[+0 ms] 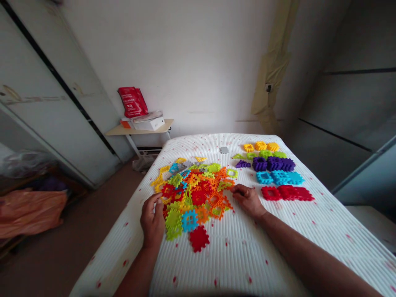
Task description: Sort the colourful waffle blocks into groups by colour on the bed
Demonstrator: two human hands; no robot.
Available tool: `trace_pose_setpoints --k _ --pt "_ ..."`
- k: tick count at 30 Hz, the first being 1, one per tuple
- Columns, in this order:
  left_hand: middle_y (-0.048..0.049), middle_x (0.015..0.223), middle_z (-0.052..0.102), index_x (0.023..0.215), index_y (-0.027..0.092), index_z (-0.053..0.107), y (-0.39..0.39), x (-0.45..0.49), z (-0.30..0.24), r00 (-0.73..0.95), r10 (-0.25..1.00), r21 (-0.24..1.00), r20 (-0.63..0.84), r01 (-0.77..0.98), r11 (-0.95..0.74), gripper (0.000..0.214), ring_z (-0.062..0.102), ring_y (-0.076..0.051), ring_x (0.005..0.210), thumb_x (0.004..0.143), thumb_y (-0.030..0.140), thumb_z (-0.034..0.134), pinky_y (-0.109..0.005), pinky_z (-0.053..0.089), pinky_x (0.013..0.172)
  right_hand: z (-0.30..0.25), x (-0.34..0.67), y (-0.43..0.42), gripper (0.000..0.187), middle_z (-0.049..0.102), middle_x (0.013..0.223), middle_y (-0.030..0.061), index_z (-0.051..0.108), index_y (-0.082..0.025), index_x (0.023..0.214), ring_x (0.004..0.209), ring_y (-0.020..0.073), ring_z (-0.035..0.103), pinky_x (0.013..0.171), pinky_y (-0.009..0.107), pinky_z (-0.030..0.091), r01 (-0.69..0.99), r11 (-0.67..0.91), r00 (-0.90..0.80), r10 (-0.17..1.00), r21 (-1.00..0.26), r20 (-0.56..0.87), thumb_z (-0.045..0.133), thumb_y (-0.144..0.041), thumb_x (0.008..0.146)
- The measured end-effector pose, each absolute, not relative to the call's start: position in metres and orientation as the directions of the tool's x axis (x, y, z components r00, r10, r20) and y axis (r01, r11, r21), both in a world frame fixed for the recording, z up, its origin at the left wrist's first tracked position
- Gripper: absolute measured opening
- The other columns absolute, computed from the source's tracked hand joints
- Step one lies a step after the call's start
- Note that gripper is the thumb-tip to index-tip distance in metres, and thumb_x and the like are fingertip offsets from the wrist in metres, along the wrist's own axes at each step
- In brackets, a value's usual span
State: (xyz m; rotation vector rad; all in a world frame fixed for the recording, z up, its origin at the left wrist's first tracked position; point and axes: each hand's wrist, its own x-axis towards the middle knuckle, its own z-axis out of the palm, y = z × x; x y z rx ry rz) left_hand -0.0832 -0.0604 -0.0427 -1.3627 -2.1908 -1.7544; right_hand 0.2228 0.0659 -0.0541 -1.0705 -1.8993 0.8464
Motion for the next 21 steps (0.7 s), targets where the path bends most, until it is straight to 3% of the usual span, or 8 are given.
trace_pose_setpoints --k 21 --pt "-0.0082 0.102 0.064 0.1 0.017 0.061 -0.0598 -0.0909 -0.0498 -0.658 0.566 0.803 0.496 0.596 -0.011 0.031 0.058 -0.02 0.097 0.085 0.037 0.042 -0.034 0.045 0.088 -0.0472 0.2211 0.0628 0.022 0.067 0.072 0.0016 0.063 -0.019 0.078 0.067 0.0178 0.061 0.064 0.029 0.047 0.421 0.448 -0.395 0.873 -0.789 0.285 0.044 -0.03 0.071"
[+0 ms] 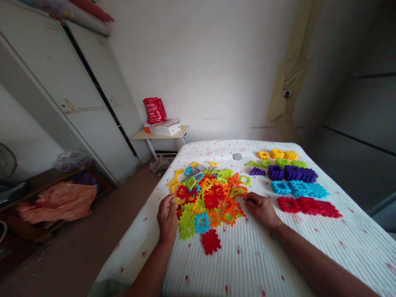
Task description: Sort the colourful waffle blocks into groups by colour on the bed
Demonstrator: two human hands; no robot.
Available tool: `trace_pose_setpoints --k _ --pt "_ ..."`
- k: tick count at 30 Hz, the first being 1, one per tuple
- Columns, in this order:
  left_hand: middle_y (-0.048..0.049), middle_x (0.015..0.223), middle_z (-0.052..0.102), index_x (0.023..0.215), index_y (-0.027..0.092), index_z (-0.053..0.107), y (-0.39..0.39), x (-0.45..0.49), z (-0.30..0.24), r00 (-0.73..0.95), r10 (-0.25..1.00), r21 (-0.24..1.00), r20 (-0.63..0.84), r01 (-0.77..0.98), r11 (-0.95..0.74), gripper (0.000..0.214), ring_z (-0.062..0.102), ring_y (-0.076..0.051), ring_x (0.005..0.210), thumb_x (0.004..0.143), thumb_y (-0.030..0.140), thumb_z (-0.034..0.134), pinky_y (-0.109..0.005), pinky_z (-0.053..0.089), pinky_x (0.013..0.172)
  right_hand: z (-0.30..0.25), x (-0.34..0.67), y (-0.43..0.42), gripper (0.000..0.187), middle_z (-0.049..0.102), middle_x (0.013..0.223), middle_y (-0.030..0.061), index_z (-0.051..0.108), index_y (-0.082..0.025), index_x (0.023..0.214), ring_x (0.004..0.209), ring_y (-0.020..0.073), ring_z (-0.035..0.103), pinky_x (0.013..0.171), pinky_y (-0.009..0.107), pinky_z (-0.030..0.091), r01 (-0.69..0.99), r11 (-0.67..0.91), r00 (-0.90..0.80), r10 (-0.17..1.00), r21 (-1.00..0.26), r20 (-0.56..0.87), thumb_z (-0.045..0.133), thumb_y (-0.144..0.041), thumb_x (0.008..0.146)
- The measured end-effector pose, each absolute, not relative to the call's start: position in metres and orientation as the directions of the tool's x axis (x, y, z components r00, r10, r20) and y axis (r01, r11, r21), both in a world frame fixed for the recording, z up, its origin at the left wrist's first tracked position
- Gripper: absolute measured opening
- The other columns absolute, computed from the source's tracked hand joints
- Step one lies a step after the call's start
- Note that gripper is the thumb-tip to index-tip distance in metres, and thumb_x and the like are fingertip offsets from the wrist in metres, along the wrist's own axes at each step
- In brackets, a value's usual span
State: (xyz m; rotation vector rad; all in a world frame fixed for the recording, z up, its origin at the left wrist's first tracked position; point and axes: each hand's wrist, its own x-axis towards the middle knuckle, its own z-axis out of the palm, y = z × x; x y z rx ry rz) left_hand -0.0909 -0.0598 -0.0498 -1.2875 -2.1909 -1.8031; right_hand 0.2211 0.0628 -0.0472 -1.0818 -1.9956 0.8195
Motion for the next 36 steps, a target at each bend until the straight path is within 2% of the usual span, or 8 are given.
trace_pose_setpoints --k 3,7,9,15,23,30,34,36 --pt "-0.0069 0.098 0.066 0.097 0.019 0.063 -0.059 -0.09 -0.048 -0.594 0.559 0.72 0.579 0.694 -0.008 0.029 0.06 -0.02 0.094 0.084 0.036 0.043 -0.034 0.046 0.086 -0.046 0.221 0.062 0.023 0.067 0.074 0.0019 0.063 -0.019 0.079 0.068 0.0177 0.061 0.066 0.029 0.047 0.424 0.447 -0.396 0.874 -0.787 0.282 0.045 -0.03 0.071" --pt "-0.0052 0.09 0.068 0.088 0.02 0.065 -0.054 -0.083 -0.032 -0.358 0.572 0.487 0.738 0.869 -0.085 0.019 0.061 -0.019 0.088 0.082 0.029 0.049 -0.035 0.046 0.084 -0.047 0.221 0.063 0.022 0.067 0.075 0.0018 0.063 -0.019 0.078 0.071 0.0179 0.061 0.068 0.029 0.047 0.44 0.446 -0.392 0.876 -0.779 0.28 0.045 -0.029 0.072" --pt "-0.0045 0.088 0.069 0.085 0.021 0.066 -0.048 -0.075 -0.02 -0.25 0.602 0.393 0.758 0.912 -0.116 0.017 0.061 -0.019 0.087 0.081 0.025 0.051 -0.035 0.045 0.083 -0.047 0.221 0.063 0.022 0.066 0.074 0.0016 0.062 -0.019 0.078 0.07 0.0178 0.061 0.067 0.029 0.046 0.442 0.441 -0.395 0.877 -0.781 0.272 0.044 -0.029 0.072" --pt "-0.0029 0.088 0.069 0.087 0.022 0.067 -0.015 -0.042 0.014 -0.046 0.73 0.286 0.682 0.935 -0.208 0.019 0.061 -0.018 0.087 0.079 0.016 0.051 -0.034 0.043 0.084 -0.048 0.221 0.063 0.019 0.065 0.073 0.0009 0.061 -0.019 0.077 0.068 0.0161 0.059 0.065 0.027 0.045 0.432 0.456 -0.396 0.871 -0.778 0.291 0.044 -0.025 0.07" --pt "-0.0051 0.094 0.067 0.097 0.024 0.068 0.031 -0.012 0.01 0.17 0.889 0.129 0.424 0.961 -0.245 0.026 0.058 -0.022 0.092 0.075 0.017 0.054 -0.035 0.043 0.086 -0.051 0.219 0.065 0.02 0.066 0.073 -0.0001 0.062 -0.018 0.075 0.068 0.0136 0.059 0.064 0.023 0.044 0.459 0.469 -0.391 0.869 -0.754 0.303 0.044 -0.013 0.068" --pt "-0.0039 0.083 0.064 0.084 0.023 0.068 0.052 -0.009 -0.006 0.145 0.899 0.165 0.413 0.959 -0.231 0.019 0.058 -0.019 0.085 0.075 0.019 0.052 -0.031 0.044 0.085 -0.051 0.217 0.066 0.023 0.067 0.076 -0.0011 0.064 -0.019 0.078 0.068 0.0125 0.059 0.064 0.021 0.044 0.493 0.46 -0.384 0.877 -0.738 0.289 0.046 -0.008 0.068" --pt "-0.0042 0.081 0.065 0.076 0.022 0.067 0.048 -0.01 0.006 0.091 0.895 0.262 0.437 0.939 -0.224 0.013 0.058 -0.019 0.083 0.075 0.024 0.054 -0.031 0.044 0.082 -0.05 0.218 0.066 0.022 0.067 0.076 -0.0007 0.063 -0.019 0.078 0.069 0.0128 0.059 0.065 0.022 0.044 0.477 0.477 -0.402 0.865 -0.738 0.299 0.046 -0.008 0.068" --pt "-0.0042 0.081 0.066 0.074 0.022 0.067 0.043 -0.01 0.014 0.021 0.897 0.358 0.441 0.913 -0.197 0.012 0.058 -0.019 0.082 0.074 0.026 0.055 -0.032 0.044 0.08 -0.051 0.219 0.065 0.021 0.066 0.074 -0.0009 0.063 -0.019 0.077 0.068 0.013 0.059 0.065 0.022 0.043 0.469 0.479 -0.407 0.863 -0.742 0.299 0.046 -0.009 0.069"
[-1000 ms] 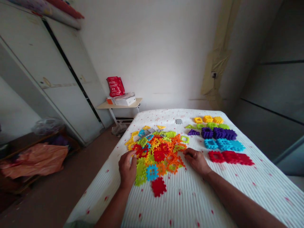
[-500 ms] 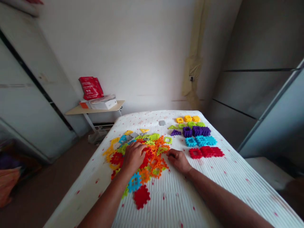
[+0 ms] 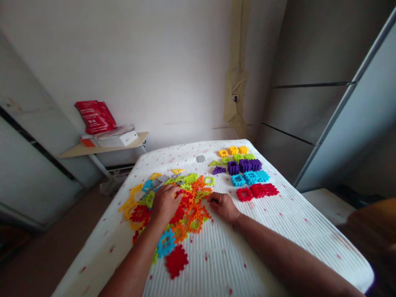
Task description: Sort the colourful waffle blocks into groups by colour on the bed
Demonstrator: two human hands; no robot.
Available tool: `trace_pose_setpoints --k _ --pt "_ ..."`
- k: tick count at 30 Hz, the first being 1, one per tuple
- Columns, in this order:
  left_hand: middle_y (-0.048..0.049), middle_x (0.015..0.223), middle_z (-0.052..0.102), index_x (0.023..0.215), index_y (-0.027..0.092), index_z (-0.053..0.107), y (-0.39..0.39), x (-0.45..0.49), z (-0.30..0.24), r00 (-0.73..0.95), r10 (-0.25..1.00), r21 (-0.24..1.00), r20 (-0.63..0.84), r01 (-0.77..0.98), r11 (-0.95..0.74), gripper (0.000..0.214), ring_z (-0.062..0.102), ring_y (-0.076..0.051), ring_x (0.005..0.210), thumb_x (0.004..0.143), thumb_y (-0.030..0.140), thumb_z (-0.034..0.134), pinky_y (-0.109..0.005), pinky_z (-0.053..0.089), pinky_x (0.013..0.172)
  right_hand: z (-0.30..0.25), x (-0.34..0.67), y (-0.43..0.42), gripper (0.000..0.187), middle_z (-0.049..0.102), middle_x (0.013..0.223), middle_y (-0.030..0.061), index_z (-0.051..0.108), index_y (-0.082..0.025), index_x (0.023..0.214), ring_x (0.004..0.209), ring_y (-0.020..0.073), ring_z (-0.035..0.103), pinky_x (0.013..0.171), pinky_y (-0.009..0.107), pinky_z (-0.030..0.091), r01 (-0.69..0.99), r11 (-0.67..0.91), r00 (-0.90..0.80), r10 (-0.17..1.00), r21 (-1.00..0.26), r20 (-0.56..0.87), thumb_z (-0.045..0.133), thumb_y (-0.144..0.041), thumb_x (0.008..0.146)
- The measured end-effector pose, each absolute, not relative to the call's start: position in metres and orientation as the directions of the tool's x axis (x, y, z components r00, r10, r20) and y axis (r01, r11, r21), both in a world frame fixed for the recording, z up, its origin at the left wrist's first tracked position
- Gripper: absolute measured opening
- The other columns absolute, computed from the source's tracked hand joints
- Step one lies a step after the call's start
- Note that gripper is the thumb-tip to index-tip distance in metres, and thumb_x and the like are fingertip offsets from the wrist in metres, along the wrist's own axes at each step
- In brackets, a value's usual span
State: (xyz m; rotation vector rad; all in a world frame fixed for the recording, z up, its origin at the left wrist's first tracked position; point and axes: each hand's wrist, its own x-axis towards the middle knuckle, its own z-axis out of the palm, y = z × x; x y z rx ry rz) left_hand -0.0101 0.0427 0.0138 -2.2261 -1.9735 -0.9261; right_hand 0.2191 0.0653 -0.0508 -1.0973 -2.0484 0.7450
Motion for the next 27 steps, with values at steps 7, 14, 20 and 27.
trace_pose_setpoints --k 7,14,20,27 --pt "0.0024 0.058 0.058 0.067 0.017 0.06 0.021 -0.001 0.02 -0.266 0.949 0.927 0.17 0.37 -0.062 0.02 0.051 -0.012 0.055 0.064 0.037 0.062 -0.024 0.04 0.057 -0.048 0.22 0.063 0.015 0.064 0.075 0.0019 0.062 -0.018 0.082 0.065 0.0128 0.058 0.061 0.023 0.045 0.435 0.537 -0.365 0.839 -0.723 0.403 0.048 -0.016 0.077" --pt "0.0033 0.051 0.055 0.069 0.014 0.063 0.007 0.011 0.008 -0.202 0.978 0.991 -0.055 0.111 0.079 0.029 0.046 -0.01 0.048 0.06 0.041 0.069 -0.021 0.034 0.049 -0.01 0.213 0.039 0.049 0.05 0.127 0.0157 0.045 -0.018 0.129 0.115 0.0244 0.049 0.092 0.04 0.045 0.405 0.84 -0.506 0.535 -0.361 0.676 0.056 -0.03 0.082" --pt "0.0031 0.051 0.054 0.07 0.013 0.065 -0.001 0.018 0.004 -0.146 0.986 0.985 -0.084 0.136 0.104 0.028 0.045 -0.009 0.048 0.06 0.039 0.07 -0.022 0.034 0.049 -0.003 0.202 0.025 0.044 0.053 0.124 0.0151 0.048 -0.016 0.126 0.107 0.0248 0.052 0.087 0.039 0.047 0.507 0.84 -0.647 0.52 -0.195 0.557 0.054 -0.031 0.085" --pt "0.0007 0.055 0.058 0.069 0.014 0.065 -0.009 0.026 0.002 -0.056 0.992 0.98 -0.11 0.163 0.118 0.029 0.049 -0.011 0.051 0.065 0.042 0.066 -0.022 0.037 0.05 0.003 0.202 0.016 0.04 0.056 0.116 0.0153 0.048 -0.012 0.123 0.101 0.0235 0.052 0.084 0.036 0.048 0.532 0.832 -0.679 0.531 -0.158 0.507 0.05 -0.026 0.086"
